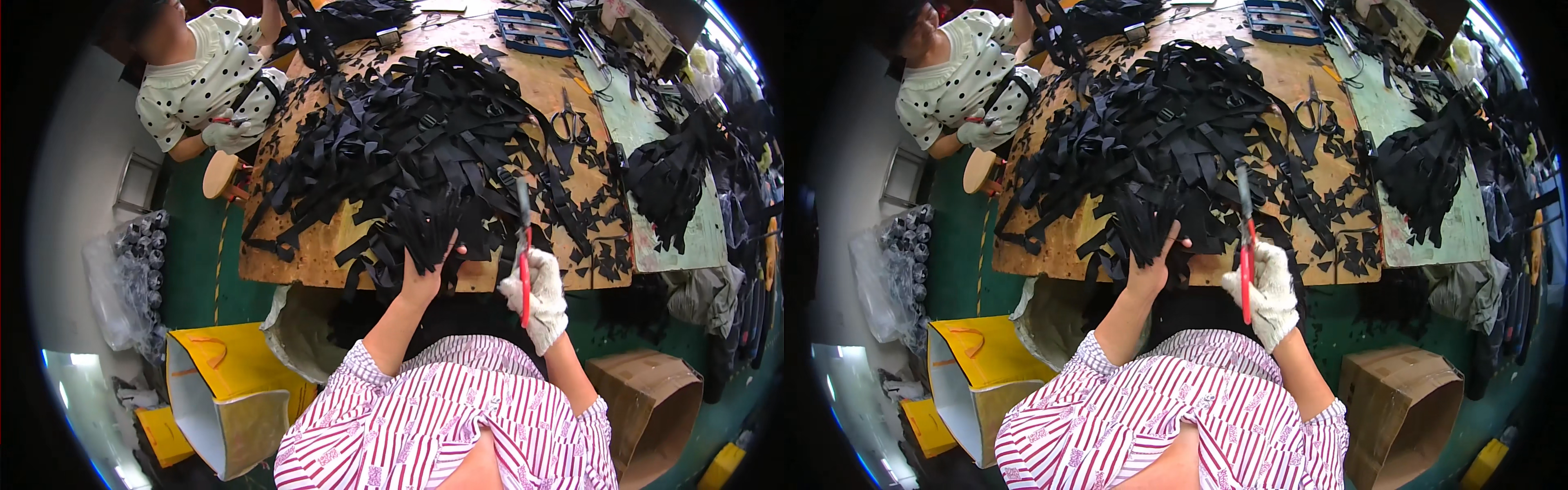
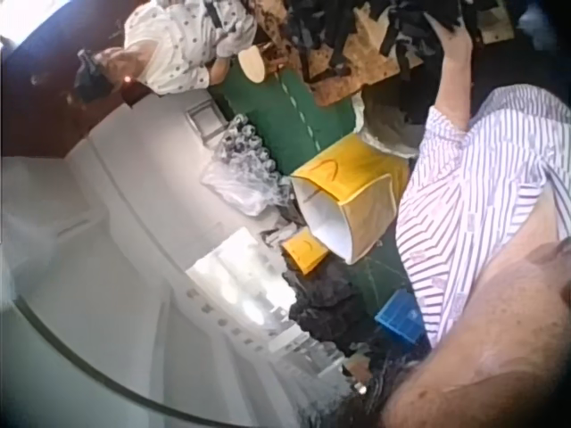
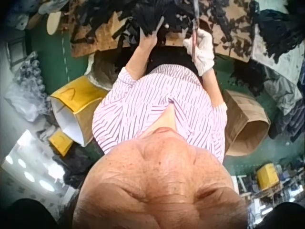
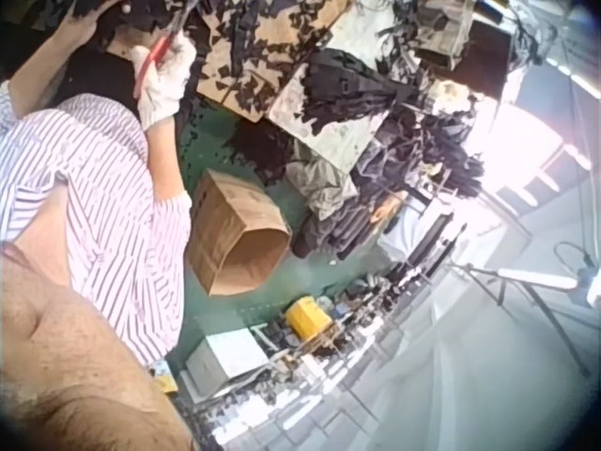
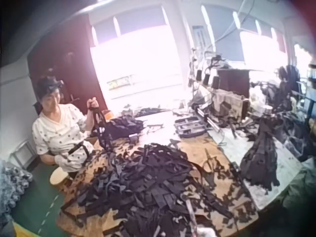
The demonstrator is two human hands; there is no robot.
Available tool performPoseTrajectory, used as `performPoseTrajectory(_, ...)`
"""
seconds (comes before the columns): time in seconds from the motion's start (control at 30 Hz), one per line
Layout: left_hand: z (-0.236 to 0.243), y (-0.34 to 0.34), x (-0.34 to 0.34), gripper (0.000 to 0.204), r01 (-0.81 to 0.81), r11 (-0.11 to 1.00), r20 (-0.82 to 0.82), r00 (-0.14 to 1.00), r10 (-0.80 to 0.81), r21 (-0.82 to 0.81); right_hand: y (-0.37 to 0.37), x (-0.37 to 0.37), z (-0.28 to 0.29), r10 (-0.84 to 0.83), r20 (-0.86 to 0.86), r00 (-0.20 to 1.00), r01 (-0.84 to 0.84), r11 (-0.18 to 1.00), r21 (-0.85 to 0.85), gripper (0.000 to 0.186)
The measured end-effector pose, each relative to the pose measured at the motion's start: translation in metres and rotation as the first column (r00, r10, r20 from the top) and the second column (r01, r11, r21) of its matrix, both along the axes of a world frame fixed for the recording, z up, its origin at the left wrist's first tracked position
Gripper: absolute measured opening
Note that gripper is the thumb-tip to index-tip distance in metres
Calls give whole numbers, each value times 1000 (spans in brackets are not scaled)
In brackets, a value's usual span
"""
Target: The person uses red-handled scissors to cut black fabric strips into smaller pieces. They repeatedly pick up strips from a pile on the table, cut them, and place the cut pieces back onto the table.
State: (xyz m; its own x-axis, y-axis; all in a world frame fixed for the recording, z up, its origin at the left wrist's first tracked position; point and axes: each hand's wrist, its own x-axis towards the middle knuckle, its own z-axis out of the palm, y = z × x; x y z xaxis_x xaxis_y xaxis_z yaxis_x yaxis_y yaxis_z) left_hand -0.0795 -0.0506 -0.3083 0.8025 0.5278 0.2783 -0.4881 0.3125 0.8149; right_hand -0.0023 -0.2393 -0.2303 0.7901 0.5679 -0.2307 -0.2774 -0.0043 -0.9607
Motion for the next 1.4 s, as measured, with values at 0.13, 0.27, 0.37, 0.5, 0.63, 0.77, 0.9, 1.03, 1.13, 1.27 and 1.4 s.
performPoseTrajectory(0.13,19,-1,9,37,-60,994,-170,985,43,-97,-10,-13,-21,28,-15,999,-27,998,62,55)
performPoseTrajectory(0.27,41,-6,17,27,-154,979,-216,969,122,-136,-14,-12,-23,146,195,970,-119,983,-142,66)
performPoseTrajectory(0.37,46,-8,20,23,-194,965,-245,958,147,-176,-14,-11,-15,246,419,874,-109,940,-323,75)
performPoseTrajectory(0.5,49,-12,23,21,-225,953,-318,936,154,-202,-13,-12,-19,280,468,838,-82,913,-400,82)
performPoseTrajectory(0.63,45,-13,21,26,-169,964,-395,916,77,-206,-10,-10,-15,297,459,837,-82,898,-432,85)
performPoseTrajectory(0.77,43,-21,18,20,-204,955,-363,925,116,-214,-6,-7,-14,310,394,865,-110,884,-453,85)
performPoseTrajectory(0.9,40,-20,17,20,-177,966,-325,940,108,-190,-4,-8,-21,290,451,844,-93,908,-409,79)
performPoseTrajectory(1.03,41,-21,20,21,-176,966,-337,936,105,-188,-4,-18,-46,95,216,972,-56,982,-179,66)
performPoseTrajectory(1.13,35,-16,20,24,-161,975,-344,934,99,-155,-1,-20,-35,102,205,974,-70,985,-155,58)
performPoseTrajectory(1.27,17,-9,7,40,-10,998,-160,987,1,-56,-4,-7,-24,241,381,893,-117,940,-320,58)
performPoseTrajectory(1.4,5,-10,-4,59,88,992,-172,982,-72,89,-4,-4,-25,249,321,914,-138,933,-332,56)
